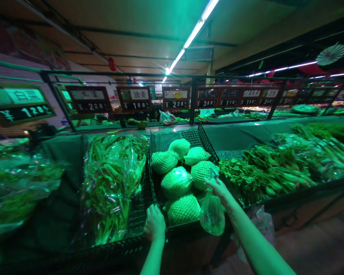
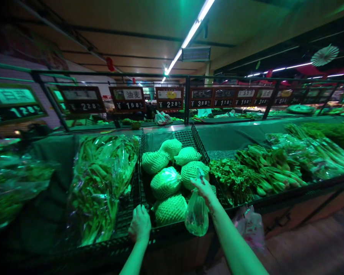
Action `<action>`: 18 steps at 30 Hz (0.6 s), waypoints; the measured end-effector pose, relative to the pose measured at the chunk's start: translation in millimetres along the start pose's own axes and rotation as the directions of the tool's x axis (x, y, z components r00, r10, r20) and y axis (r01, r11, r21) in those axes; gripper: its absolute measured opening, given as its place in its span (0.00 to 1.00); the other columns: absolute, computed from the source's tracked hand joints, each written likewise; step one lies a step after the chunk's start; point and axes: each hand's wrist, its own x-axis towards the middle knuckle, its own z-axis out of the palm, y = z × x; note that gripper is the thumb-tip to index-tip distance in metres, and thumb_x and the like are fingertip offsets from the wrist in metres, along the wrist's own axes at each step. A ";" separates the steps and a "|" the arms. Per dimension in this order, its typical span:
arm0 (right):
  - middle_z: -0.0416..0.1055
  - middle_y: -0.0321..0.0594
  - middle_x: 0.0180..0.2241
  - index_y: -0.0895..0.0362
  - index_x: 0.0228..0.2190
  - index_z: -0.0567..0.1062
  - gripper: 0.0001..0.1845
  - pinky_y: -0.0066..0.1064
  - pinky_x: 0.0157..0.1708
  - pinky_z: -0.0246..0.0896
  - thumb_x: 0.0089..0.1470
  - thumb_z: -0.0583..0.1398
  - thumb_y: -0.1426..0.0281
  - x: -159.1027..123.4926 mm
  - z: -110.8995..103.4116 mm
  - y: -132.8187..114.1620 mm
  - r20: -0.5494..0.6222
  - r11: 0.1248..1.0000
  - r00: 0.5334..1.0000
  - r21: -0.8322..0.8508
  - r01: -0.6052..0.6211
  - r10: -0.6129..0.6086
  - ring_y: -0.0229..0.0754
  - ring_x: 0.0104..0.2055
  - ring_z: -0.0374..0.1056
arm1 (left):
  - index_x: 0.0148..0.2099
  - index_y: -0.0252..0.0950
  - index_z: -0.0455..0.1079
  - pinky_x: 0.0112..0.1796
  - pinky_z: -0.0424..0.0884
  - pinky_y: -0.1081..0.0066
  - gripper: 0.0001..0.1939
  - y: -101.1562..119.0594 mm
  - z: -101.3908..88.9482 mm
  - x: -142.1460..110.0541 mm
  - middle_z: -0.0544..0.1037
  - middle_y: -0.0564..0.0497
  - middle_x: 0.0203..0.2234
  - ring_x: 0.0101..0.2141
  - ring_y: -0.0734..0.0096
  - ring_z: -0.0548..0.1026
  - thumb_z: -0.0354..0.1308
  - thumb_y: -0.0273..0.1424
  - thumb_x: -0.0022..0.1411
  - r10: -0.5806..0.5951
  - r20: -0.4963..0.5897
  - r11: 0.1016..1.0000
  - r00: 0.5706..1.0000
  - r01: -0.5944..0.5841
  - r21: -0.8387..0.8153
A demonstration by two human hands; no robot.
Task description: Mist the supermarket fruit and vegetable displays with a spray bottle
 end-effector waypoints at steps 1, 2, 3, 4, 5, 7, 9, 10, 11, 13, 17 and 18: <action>0.72 0.40 0.32 0.56 0.33 0.72 0.26 0.34 0.29 0.70 0.42 0.63 0.47 1.4 7.7 -3.3 0.057 1.000 0.998 -0.020 0.015 -0.014 0.43 0.32 0.70 | 0.50 0.38 0.70 0.24 0.54 0.69 0.21 0.1 0.2 0.3 0.77 0.47 0.45 0.31 0.66 0.77 0.37 0.38 0.73 -0.002 -0.001 1.000 1.000 0.002 -0.001; 0.72 0.39 0.32 0.56 0.34 0.72 0.25 0.34 0.29 0.69 0.43 0.63 0.48 2.7 18.7 -6.7 0.120 0.999 0.992 -0.043 0.034 -0.028 0.43 0.32 0.70 | 0.50 0.38 0.70 0.24 0.55 0.69 0.21 0.0 0.7 0.7 0.77 0.47 0.45 0.30 0.66 0.77 0.37 0.38 0.73 -0.002 -0.002 1.000 1.000 0.002 -0.003; 0.72 0.39 0.32 0.56 0.34 0.73 0.24 0.33 0.29 0.69 0.44 0.62 0.49 4.2 32.4 -10.2 0.184 0.996 0.982 -0.070 0.057 -0.044 0.42 0.32 0.69 | 0.50 0.38 0.70 0.24 0.55 0.69 0.21 -0.4 1.3 1.3 0.77 0.47 0.45 0.30 0.66 0.77 0.37 0.38 0.73 -0.002 -0.002 1.000 1.000 0.002 -0.006; 0.71 0.38 0.32 0.56 0.34 0.73 0.23 0.33 0.29 0.68 0.45 0.63 0.51 5.7 47.9 -13.8 0.244 0.991 0.968 -0.100 0.086 -0.059 0.41 0.31 0.69 | 0.50 0.38 0.70 0.25 0.56 0.69 0.21 -1.0 1.9 2.0 0.77 0.47 0.45 0.31 0.66 0.77 0.37 0.38 0.73 0.000 -0.001 1.000 1.000 0.000 -0.010; 0.71 0.37 0.30 0.56 0.34 0.73 0.21 0.32 0.30 0.68 0.45 0.64 0.53 7.3 64.6 -17.6 0.296 0.984 0.952 -0.133 0.119 -0.075 0.41 0.31 0.68 | 0.50 0.38 0.71 0.25 0.57 0.69 0.21 -1.9 2.6 2.6 0.77 0.47 0.45 0.31 0.65 0.77 0.38 0.38 0.73 0.002 0.000 1.000 1.000 -0.002 -0.015; 0.69 0.34 0.26 0.56 0.32 0.74 0.17 0.32 0.32 0.65 0.44 0.66 0.58 10.0 98.3 -25.9 0.375 0.959 0.920 -0.204 0.196 -0.108 0.40 0.30 0.66 | 0.50 0.38 0.71 0.27 0.60 0.69 0.20 -4.4 3.5 3.4 0.77 0.47 0.45 0.32 0.66 0.78 0.39 0.37 0.72 0.006 0.004 1.000 1.000 -0.006 -0.027; 0.67 0.32 0.23 0.56 0.33 0.76 0.15 0.31 0.34 0.62 0.43 0.69 0.63 11.4 127.3 -34.7 0.434 0.924 0.890 -0.263 0.277 -0.143 0.39 0.29 0.64 | 0.51 0.39 0.70 0.28 0.62 0.70 0.20 -7.4 3.6 2.7 0.78 0.47 0.46 0.33 0.68 0.78 0.39 0.37 0.73 0.012 0.005 0.999 1.000 -0.012 -0.039; 0.67 0.32 0.23 0.55 0.34 0.77 0.15 0.31 0.35 0.60 0.43 0.69 0.64 11.8 138.4 -38.9 0.456 0.907 0.876 -0.284 0.310 -0.156 0.39 0.29 0.64 | 0.52 0.39 0.70 0.29 0.64 0.70 0.20 -8.8 3.3 1.9 0.77 0.48 0.47 0.34 0.68 0.78 0.38 0.37 0.73 0.018 0.004 0.999 1.000 -0.018 -0.045; 0.68 0.31 0.24 0.54 0.35 0.77 0.15 0.31 0.36 0.59 0.43 0.70 0.65 12.3 146.7 -42.6 0.473 0.892 0.865 -0.302 0.337 -0.166 0.39 0.30 0.64 | 0.52 0.39 0.70 0.30 0.64 0.70 0.20 -9.9 2.8 0.9 0.77 0.48 0.47 0.35 0.68 0.78 0.38 0.37 0.73 0.027 0.003 0.998 1.000 -0.027 -0.050; 0.68 0.31 0.23 0.54 0.35 0.77 0.14 0.30 0.36 0.58 0.45 0.69 0.65 14.7 153.7 -48.0 0.482 0.872 0.859 -0.330 0.362 -0.175 0.38 0.30 0.63 | 0.53 0.40 0.69 0.32 0.66 0.70 0.19 -10.5 2.0 -0.9 0.77 0.49 0.49 0.38 0.68 0.79 0.39 0.37 0.73 0.044 0.001 0.998 0.999 -0.044 -0.055; 0.67 0.31 0.22 0.56 0.33 0.77 0.13 0.29 0.35 0.60 0.47 0.68 0.61 29.1 131.7 -46.4 0.397 0.887 0.906 -0.353 0.297 -0.146 0.39 0.30 0.64 | 0.52 0.38 0.70 0.28 0.63 0.68 0.19 -6.0 1.8 -1.1 0.78 0.46 0.48 0.34 0.65 0.79 0.39 0.37 0.72 0.000 -0.004 0.999 1.000 0.000 -0.037; 0.67 0.32 0.22 0.56 0.32 0.76 0.13 0.29 0.34 0.61 0.49 0.66 0.60 34.2 120.5 -43.7 0.360 0.903 0.924 -0.344 0.259 -0.128 0.39 0.30 0.65 | 0.51 0.38 0.70 0.27 0.62 0.68 0.20 -4.6 2.0 -0.7 0.78 0.46 0.47 0.32 0.64 0.79 0.39 0.37 0.72 -0.011 -0.007 0.999 1.000 0.011 -0.033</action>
